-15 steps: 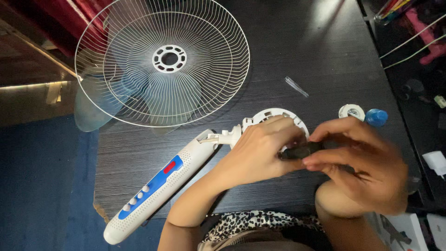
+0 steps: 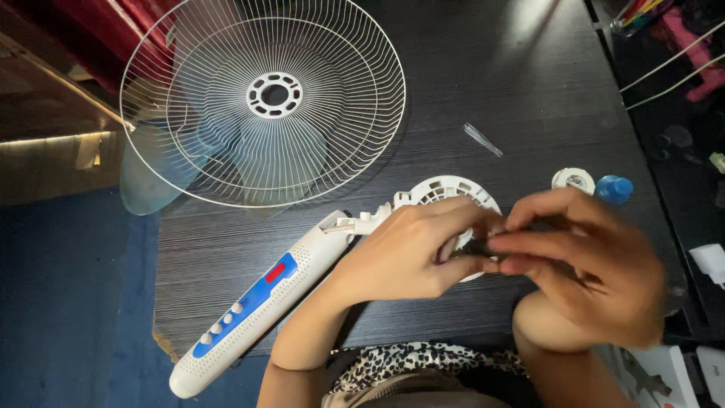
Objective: The person uses a screwdriver to tighten screws on the motor housing of a disassembled electric fan and then on the fan stand. The fan cage and blades remain detached on the table throughout.
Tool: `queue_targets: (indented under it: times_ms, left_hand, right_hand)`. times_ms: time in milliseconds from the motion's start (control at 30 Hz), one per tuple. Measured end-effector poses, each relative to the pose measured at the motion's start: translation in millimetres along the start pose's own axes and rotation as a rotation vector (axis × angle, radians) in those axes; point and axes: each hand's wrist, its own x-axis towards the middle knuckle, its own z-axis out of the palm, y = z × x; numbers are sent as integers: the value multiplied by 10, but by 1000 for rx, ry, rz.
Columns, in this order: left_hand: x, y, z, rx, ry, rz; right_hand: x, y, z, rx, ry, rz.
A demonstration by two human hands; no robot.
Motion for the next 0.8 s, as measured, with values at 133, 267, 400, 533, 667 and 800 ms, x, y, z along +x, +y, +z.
queue_targets:
  times_ms: [133, 267, 400, 533, 667, 800]
  left_hand:
    - [2, 17, -39, -105, -107, -158]
    - [-28, -3, -1, -13, -82, -54]
    - [-43, -36, 76, 117, 89, 70]
    - [-20, -102, 130, 141, 121, 50]
    - [-36, -144, 154, 160, 154, 26]
    - [2, -133, 211, 121, 157, 38]
  right_hand:
    - [-85, 30, -156, 111, -176, 130]
    - [-78, 104, -141, 155, -190, -113]
    - [-67, 32, -29, -176, 15, -92]
    - [63, 44, 89, -61, 49, -117]
    - [109, 33, 160, -4, 99, -106]
    - [127, -6, 192, -40, 82, -79]
